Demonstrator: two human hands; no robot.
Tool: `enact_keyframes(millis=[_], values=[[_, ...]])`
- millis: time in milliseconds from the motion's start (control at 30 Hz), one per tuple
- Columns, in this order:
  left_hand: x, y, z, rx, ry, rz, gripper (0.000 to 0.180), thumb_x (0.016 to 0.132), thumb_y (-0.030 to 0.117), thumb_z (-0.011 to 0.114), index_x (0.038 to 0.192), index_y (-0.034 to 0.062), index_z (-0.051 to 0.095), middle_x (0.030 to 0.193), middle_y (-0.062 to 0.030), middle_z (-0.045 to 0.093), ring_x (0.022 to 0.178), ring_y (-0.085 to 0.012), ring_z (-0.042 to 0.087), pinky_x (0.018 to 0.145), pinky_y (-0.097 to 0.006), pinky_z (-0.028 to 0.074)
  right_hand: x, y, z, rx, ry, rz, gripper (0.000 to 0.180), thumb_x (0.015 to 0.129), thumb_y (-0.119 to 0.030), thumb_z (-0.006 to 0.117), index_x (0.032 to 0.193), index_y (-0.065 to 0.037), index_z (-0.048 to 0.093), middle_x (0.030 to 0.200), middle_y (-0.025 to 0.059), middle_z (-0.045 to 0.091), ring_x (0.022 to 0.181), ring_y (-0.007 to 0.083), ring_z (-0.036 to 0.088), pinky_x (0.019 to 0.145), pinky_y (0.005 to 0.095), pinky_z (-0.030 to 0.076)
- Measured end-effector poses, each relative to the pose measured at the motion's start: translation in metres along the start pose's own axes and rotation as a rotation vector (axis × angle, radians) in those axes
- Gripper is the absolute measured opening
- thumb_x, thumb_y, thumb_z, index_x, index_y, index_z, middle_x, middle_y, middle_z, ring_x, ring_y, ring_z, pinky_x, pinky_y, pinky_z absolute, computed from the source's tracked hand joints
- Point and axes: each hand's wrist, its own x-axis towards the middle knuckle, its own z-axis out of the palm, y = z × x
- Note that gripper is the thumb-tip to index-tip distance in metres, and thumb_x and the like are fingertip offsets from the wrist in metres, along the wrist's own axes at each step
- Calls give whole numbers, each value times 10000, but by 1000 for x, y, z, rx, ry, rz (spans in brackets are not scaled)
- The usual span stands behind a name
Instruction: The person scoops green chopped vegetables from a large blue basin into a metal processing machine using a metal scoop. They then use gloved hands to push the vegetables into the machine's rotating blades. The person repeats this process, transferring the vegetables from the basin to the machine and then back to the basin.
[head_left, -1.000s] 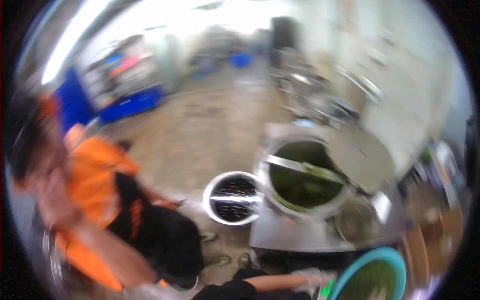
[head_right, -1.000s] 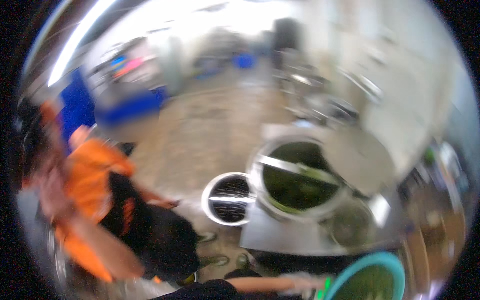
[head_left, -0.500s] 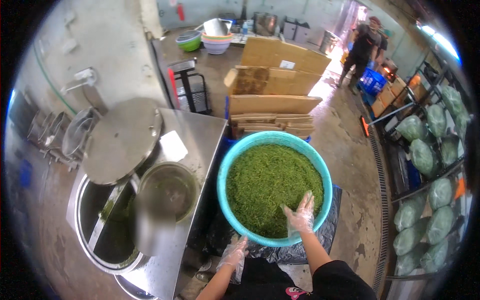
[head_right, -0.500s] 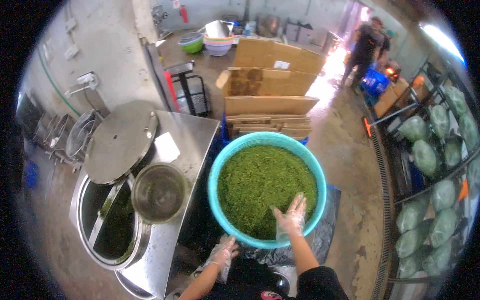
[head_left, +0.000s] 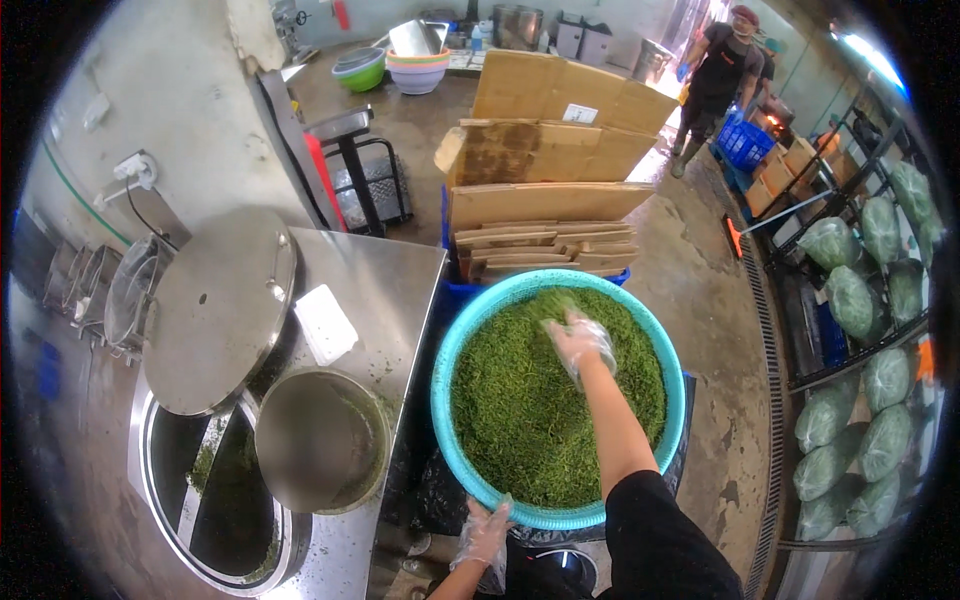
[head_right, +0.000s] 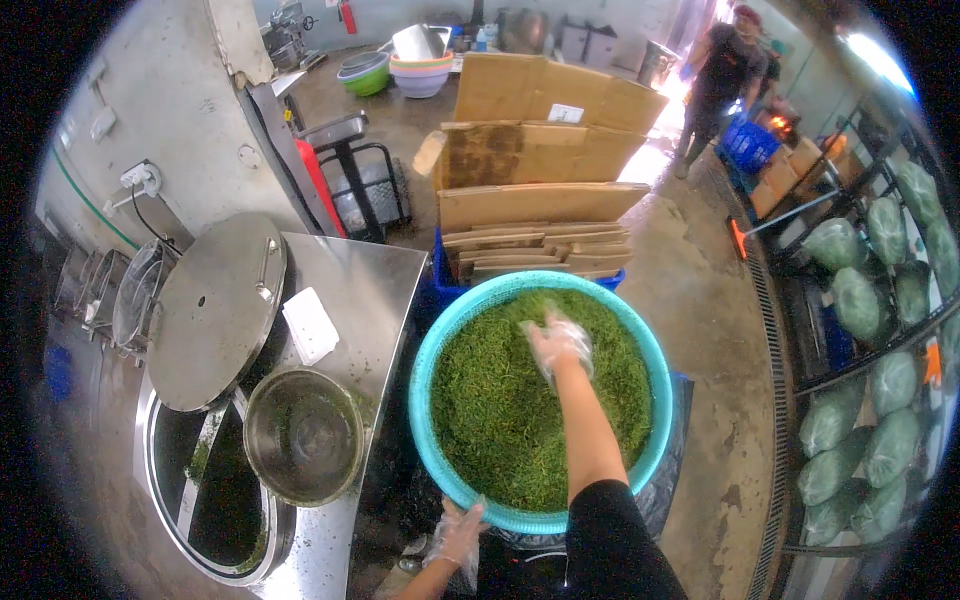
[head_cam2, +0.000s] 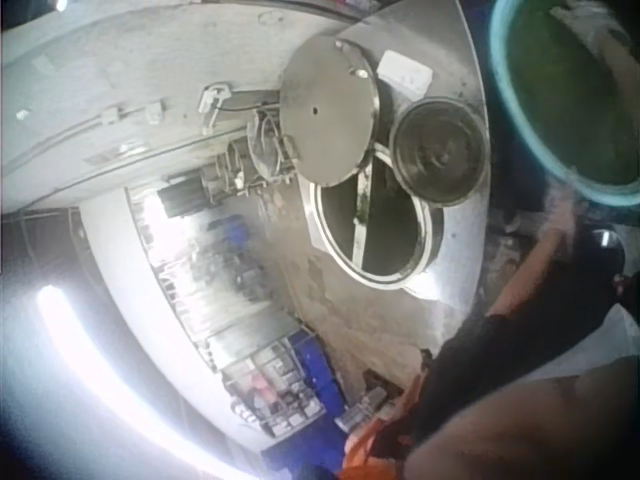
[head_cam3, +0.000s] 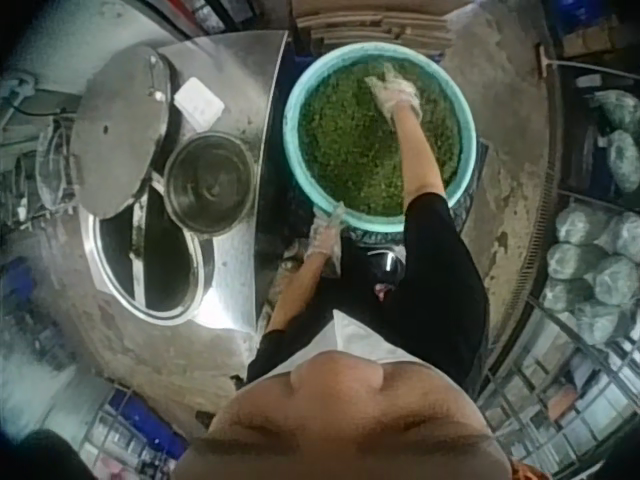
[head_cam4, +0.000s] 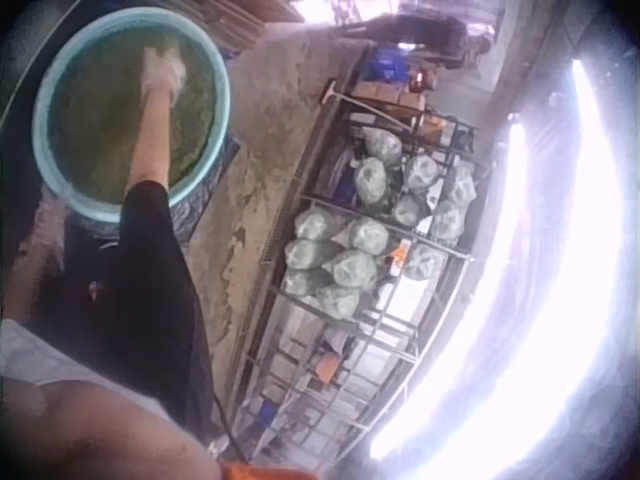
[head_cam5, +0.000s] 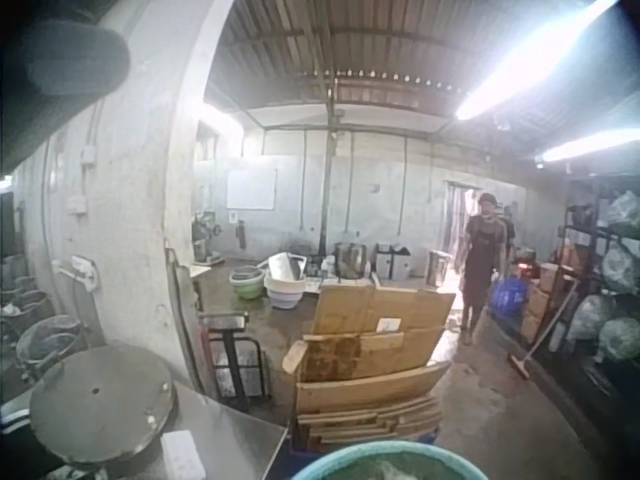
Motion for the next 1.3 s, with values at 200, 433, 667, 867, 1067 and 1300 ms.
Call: enact_keyframes(millis=[200,433,667,867,1067,1300], values=[[-5,18,9,179,3,28,801,930,270,708,1438,-18,160,1119,-162,573,921,-219,620,773,-367,581,-22,-52,31,-262,-173,-323,702,1015,-538,344,1574,-132,218,1577,118,359,1422,269,400,1165,395,357],[-2,4,7,98,36,18,779,927,325,707,1424,-69,255,1061,-139,603,898,-183,620,781,-327,566,-149,13,80,-713,-163,-771,684,1040,-491,292,1583,-102,140,1637,96,208,1519,241,175,1246,452,109],[0,-9,3,102,47,2,836,935,324,694,1472,-64,184,1104,-147,596,933,-199,628,799,-348,572,-75,56,54,-582,118,-314,696,1051,-448,265,1583,-51,56,1672,64,45,1536,221,86,1257,401,68],[4,9,5,113,-60,-48,1020,934,310,693,1514,-26,-76,1303,-224,516,1130,-304,601,946,-438,537,-44,55,53,-495,-102,-263,715,1047,-441,322,1588,-81,26,1670,76,-4,1535,277,56,1252,425,116],[-5,27,-7,611,23,-161,966,913,596,593,1457,-113,224,1150,-260,660,998,-337,697,930,-433,528,-73,-31,38,65,108,-89,842,986,-542,455,1594,-90,90,1661,110,112,1497,408,175,1229,465,196],[28,-26,4,693,177,107,989,887,656,554,1537,15,172,1300,-367,543,1231,-420,554,1012,-456,452,-84,-56,56,-251,-91,-109,804,1021,-510,392,1577,-8,100,1649,172,127,1511,335,186,1234,438,163]])
